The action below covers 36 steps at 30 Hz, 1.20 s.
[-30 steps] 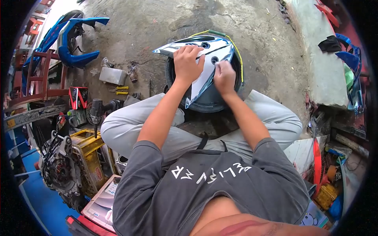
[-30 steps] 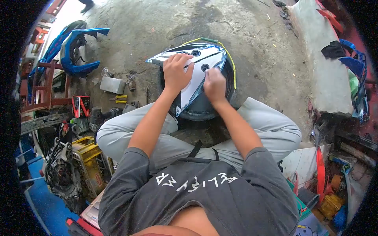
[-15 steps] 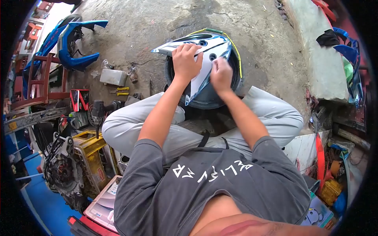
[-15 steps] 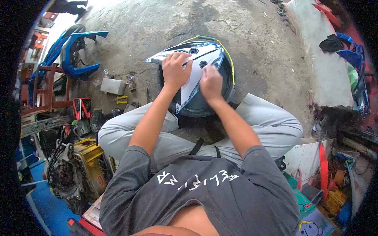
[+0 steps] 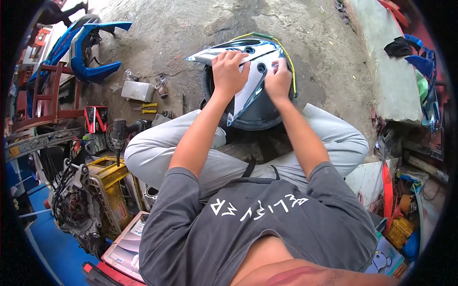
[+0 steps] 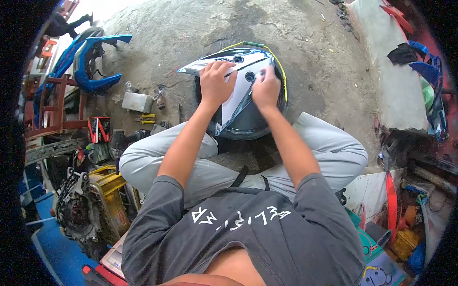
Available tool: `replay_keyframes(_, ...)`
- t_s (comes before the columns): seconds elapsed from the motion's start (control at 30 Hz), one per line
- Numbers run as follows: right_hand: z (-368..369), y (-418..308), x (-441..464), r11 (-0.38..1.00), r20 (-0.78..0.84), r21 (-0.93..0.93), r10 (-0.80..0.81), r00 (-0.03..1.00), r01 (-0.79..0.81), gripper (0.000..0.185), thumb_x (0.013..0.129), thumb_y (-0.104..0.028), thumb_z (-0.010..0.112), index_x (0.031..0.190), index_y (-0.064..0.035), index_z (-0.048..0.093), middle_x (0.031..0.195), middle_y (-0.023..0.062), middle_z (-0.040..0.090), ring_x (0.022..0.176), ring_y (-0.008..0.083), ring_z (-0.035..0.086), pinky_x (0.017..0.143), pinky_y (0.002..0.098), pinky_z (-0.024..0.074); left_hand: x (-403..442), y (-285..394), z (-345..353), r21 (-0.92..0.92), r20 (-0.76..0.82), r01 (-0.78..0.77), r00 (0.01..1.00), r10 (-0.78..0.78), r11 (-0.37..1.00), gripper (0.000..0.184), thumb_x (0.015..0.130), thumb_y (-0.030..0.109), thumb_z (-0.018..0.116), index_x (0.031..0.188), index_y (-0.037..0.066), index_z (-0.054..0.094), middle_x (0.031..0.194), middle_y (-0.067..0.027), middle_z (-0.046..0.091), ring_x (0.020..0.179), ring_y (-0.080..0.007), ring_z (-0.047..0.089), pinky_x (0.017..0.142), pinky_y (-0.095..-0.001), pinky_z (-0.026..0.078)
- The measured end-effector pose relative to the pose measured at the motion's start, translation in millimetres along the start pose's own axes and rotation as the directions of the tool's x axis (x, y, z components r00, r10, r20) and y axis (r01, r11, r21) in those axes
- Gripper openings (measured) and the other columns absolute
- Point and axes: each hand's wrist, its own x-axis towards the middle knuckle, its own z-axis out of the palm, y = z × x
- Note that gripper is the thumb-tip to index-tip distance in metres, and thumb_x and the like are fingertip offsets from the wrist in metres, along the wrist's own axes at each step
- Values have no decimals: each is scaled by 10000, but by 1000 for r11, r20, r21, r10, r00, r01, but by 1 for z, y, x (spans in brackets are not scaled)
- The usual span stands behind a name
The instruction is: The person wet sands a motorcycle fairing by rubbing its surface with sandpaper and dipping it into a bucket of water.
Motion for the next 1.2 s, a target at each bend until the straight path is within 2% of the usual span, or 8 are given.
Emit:
replay_keyframes(0.17,-7,-21,-67,995,176,98,-20,984,3,141,933,-4,676,1066,-20,631,788,234,686,747,445,711,685,534,525,1,1,0,19,15,10,1000,-10,1000,237,899,267,774,1114,171,800,1152,-47,768,1148,-302,688,1028,-467,472)
replay_keyframes(0.5,5,0,17,997,-14,-13,81,997,-81,171,936,8,621,1104,-18,633,921,285,727,871,480,727,770,552,552,0,-1,-1,-12,5,-9,1000,9,1000,226,896,260,778,1096,158,800,1155,-54,770,1159,-296,687,1032,-465,469)
replay_keyframes(0.63,8,-7,-21,995,-14,-38,-91,996,91,97,940,-3,642,1037,-13,644,925,256,730,879,480,719,787,567,543,2,0,0,-5,5,2,1000,-2,1000,219,898,258,778,1092,159,801,1146,-49,771,1155,-290,689,1023,-462,471)
replay_keyframes(0.73,-2,-18,-63,994,126,102,-56,990,43,119,941,-23,685,1059,-18,667,897,259,715,846,475,715,751,553,538,2,2,-1,9,19,24,1000,-24,1000,225,899,257,780,1104,165,798,1157,-48,771,1155,-290,691,1018,-459,475)
replay_keyframes(0.83,-6,-21,-55,994,113,112,-19,993,6,149,939,-19,697,1088,-19,704,734,189,666,660,350,702,629,451,528,1,1,-1,7,34,20,999,-20,1000,230,896,251,785,1108,162,793,1168,-53,768,1156,-297,687,1019,-460,474)
replay_keyframes(0.93,2,5,-7,992,-33,19,-125,992,126,207,938,-17,681,1143,-25,706,764,203,692,680,364,716,652,461,550,1,2,-3,-5,19,5,1000,-5,1000,225,897,247,785,1104,158,792,1168,-58,767,1154,-304,686,1020,-461,475)
replay_keyframes(1.0,-6,2,28,999,34,22,47,998,-48,192,962,-22,640,1146,-18,695,877,253,736,819,440,736,740,520,562,1,1,-2,-15,-4,-11,1000,11,1000,215,887,246,784,1081,154,795,1129,-54,762,1124,-294,682,1004,-474,471)
replay_keyframes(1.2,5,4,-13,968,53,-60,-241,969,244,153,962,-19,630,1104,-30,686,966,225,720,902,457,707,796,549,557,3,0,0,9,13,13,1000,-14,1000,225,892,251,782,1102,172,794,1158,-53,767,1156,-293,688,1020,-463,472)
